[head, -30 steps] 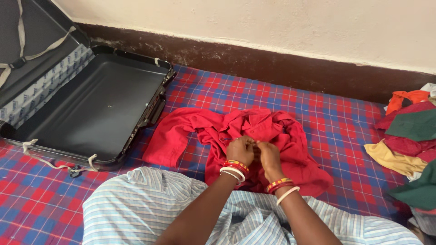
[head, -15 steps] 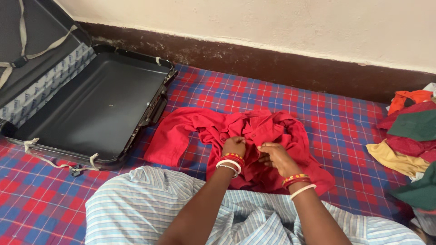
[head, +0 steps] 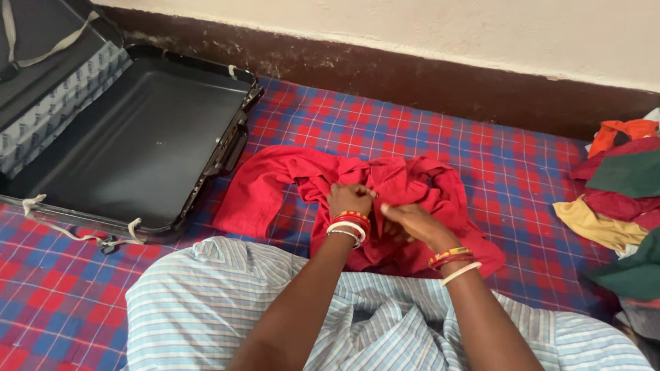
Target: The person buttons a red shirt and then folds it on a patterned surface next to a suitcase.
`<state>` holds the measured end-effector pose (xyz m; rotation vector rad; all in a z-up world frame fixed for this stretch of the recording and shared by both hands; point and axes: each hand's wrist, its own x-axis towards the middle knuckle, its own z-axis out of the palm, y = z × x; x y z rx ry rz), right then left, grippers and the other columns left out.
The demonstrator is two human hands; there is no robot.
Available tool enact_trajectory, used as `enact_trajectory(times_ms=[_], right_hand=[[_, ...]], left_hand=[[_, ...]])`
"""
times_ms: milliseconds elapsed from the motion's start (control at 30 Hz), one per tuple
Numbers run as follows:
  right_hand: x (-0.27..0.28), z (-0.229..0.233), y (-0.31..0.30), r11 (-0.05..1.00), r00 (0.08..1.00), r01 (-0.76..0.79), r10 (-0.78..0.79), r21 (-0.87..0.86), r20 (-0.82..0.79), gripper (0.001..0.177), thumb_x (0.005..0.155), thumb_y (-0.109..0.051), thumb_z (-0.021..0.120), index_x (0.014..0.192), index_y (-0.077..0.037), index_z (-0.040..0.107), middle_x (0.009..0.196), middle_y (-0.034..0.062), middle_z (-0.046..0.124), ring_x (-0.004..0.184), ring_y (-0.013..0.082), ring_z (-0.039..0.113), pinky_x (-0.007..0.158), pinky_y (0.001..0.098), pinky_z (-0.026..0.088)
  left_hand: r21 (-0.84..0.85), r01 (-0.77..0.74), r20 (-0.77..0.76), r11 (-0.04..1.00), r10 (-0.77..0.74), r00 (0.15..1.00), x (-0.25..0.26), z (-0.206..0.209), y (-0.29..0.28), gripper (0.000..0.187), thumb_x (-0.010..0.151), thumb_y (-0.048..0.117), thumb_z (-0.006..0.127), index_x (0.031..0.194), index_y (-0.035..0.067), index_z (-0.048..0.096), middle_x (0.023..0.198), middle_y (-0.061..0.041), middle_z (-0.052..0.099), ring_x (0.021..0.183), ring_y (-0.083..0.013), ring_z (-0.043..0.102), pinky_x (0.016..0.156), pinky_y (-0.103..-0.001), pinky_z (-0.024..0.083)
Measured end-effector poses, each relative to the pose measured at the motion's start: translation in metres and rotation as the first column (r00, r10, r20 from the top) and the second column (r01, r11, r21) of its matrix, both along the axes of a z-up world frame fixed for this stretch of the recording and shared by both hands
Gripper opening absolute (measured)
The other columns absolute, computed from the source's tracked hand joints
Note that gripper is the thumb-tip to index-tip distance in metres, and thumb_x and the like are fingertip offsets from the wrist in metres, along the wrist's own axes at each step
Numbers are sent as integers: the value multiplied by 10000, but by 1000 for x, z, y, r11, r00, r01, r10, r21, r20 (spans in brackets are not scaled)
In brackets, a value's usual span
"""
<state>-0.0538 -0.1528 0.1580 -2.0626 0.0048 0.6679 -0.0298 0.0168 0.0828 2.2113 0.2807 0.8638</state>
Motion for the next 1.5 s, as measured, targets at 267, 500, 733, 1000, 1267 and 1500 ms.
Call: enact_trajectory(times_ms=[267, 500, 733, 1000, 1267, 1500], right_hand=[[13, -19, 0, 967, 674, 250, -215, 56, 707, 216, 878, -254, 748, 955, -54, 775, 806, 65, 768, 701, 146, 712, 657, 315, 539], [5, -17, 7, 951, 654, 293, -272, 95, 706, 152, 842, -207, 785, 905, -70, 804, 800, 81, 784, 697, 150, 746, 635, 293, 549], [-10, -1, 20, 907, 648, 418, -263, -45, 715, 144, 827, -204, 774, 872, -71, 807, 757, 111, 761, 666, 227, 727, 620, 355, 531], [15, -48, 10, 699, 729, 462, -650, 547, 214, 122, 852, -68, 721, 851, 43, 771, 792, 90, 744, 688, 165, 698, 635, 303, 562], [21, -60, 5, 712, 782, 309, -568, 631, 258, 137, 858, -26, 651, 887, 40, 768, 866, 71, 765, 762, 121, 707, 728, 255, 569], [21, -65, 2, 739, 793, 372, -568, 562, 222, 183, 926, -160, 742, 870, 11, 778, 810, 26, 702, 697, 97, 578, 606, 256, 427]], left_hand=[[-648, 400, 20, 648, -510, 860, 23, -15, -21, 107, 856, 110, 792, 905, 24, 752, 807, -98, 761, 714, -146, 685, 686, -303, 543], [-683, 532, 158, 501, -610, 777, 27, -30, -22, 81, 882, 32, 727, 933, -30, 741, 855, -63, 771, 775, -94, 703, 737, -252, 555], [-596, 472, 45, 649, -560, 827, 3, 10, -19, 106, 842, 93, 789, 888, 10, 742, 811, -92, 776, 721, -144, 715, 676, -287, 555], [-114, 429, 105, 896, -419, 902, -34, 48, -22, 91, 832, 94, 684, 911, 97, 731, 913, -103, 735, 829, -318, 711, 700, -428, 545], [-171, 386, 100, 906, -374, 922, -39, 51, -25, 93, 860, 124, 697, 941, 102, 739, 938, -113, 725, 826, -345, 702, 710, -447, 551], [-178, 389, 110, 904, -374, 921, -50, 44, -28, 129, 840, 95, 693, 958, 84, 745, 926, -127, 736, 840, -339, 709, 723, -426, 562]])
